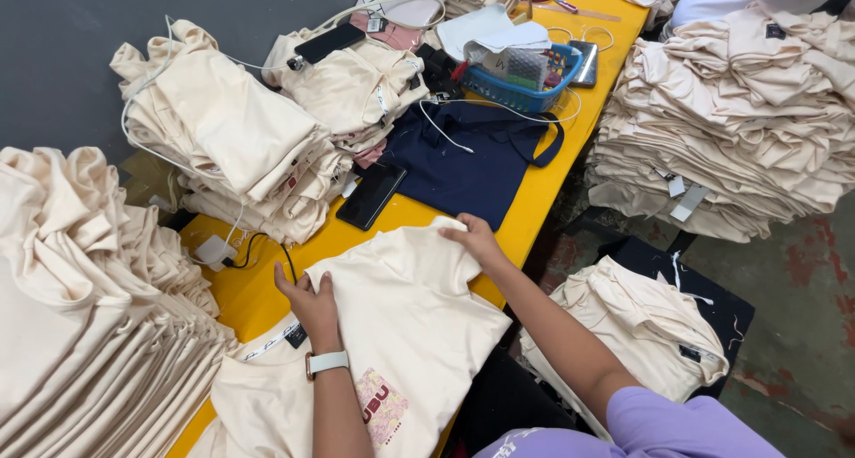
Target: Trimming loose threads from t-shirts using scissors and folding them for packaging.
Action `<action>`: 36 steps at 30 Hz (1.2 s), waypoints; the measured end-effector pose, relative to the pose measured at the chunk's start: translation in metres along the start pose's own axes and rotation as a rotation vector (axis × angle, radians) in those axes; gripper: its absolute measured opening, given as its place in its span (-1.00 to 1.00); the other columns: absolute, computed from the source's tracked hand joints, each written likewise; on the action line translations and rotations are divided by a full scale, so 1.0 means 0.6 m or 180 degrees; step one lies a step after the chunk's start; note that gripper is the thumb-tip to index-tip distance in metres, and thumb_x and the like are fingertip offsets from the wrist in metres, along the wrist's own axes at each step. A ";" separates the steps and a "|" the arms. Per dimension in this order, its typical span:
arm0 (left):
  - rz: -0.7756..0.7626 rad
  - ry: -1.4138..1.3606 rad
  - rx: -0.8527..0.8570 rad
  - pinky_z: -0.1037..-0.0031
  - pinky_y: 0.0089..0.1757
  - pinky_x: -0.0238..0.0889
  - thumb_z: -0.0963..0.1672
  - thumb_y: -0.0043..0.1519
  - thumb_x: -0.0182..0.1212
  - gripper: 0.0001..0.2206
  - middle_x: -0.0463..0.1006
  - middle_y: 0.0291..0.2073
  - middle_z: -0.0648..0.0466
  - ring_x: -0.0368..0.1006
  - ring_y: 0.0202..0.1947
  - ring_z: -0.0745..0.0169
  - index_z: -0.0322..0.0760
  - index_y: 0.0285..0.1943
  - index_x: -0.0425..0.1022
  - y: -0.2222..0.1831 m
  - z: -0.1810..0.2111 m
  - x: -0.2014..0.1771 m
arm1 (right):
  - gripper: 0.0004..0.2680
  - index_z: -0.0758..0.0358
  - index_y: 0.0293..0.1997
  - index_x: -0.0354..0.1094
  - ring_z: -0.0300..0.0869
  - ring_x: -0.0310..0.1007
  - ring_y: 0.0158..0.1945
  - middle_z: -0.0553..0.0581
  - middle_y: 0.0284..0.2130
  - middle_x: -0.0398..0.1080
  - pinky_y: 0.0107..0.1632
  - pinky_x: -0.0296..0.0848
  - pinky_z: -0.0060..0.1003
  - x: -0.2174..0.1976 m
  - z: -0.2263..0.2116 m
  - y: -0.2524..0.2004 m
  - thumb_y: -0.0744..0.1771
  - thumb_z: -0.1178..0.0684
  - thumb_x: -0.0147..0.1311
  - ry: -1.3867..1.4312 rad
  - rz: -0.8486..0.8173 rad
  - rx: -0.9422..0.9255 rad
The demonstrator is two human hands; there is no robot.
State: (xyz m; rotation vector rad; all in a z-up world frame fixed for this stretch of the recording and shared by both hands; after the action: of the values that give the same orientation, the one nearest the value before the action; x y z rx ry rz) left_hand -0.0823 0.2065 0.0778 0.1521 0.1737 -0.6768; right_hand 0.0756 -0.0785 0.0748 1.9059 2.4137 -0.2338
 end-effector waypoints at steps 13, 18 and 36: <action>-0.0004 0.0185 0.0075 -0.05 0.12 0.30 -0.26 0.32 0.13 -0.25 0.51 0.13 -0.31 0.45 0.16 -0.30 -0.04 0.63 -0.24 0.006 -0.012 0.002 | -0.79 0.21 -0.17 0.44 -0.10 0.49 -0.31 0.11 -0.39 0.45 -0.19 0.48 -0.22 -0.040 -0.045 -0.043 0.24 0.05 0.40 -0.1132 0.0397 -0.0502; -0.0006 0.0185 0.0125 -0.02 0.11 0.30 -0.27 0.32 0.14 -0.25 0.51 0.14 -0.30 0.47 0.13 -0.27 -0.03 0.63 -0.24 0.009 -0.023 0.004 | -0.82 0.11 -0.13 0.40 -0.06 0.52 -0.34 0.06 -0.43 0.50 -0.21 0.43 -0.17 -0.035 -0.039 -0.042 0.26 0.09 0.30 -0.1674 0.0375 -0.0417; -0.0099 -0.0025 0.0048 0.00 0.14 0.30 -0.27 0.34 0.12 -0.26 0.49 0.16 -0.29 0.46 0.15 -0.26 -0.04 0.62 -0.25 0.008 -0.009 0.001 | -0.66 0.34 0.20 0.43 -0.13 0.63 -0.10 0.17 -0.05 0.54 -0.09 0.63 -0.23 -0.028 0.008 0.004 0.28 0.30 0.04 0.1755 -0.0808 0.0430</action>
State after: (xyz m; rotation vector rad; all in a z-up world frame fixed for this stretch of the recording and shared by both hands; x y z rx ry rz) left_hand -0.0795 0.2108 0.0726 0.1615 0.1638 -0.7098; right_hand 0.0817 -0.0951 0.0720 1.9084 3.0688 0.1483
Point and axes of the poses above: each hand's wrist, its own y-axis towards the middle knuckle, its own x-axis out of the palm, z = x × y, the point moved 1 cm from there along y, towards the middle knuckle
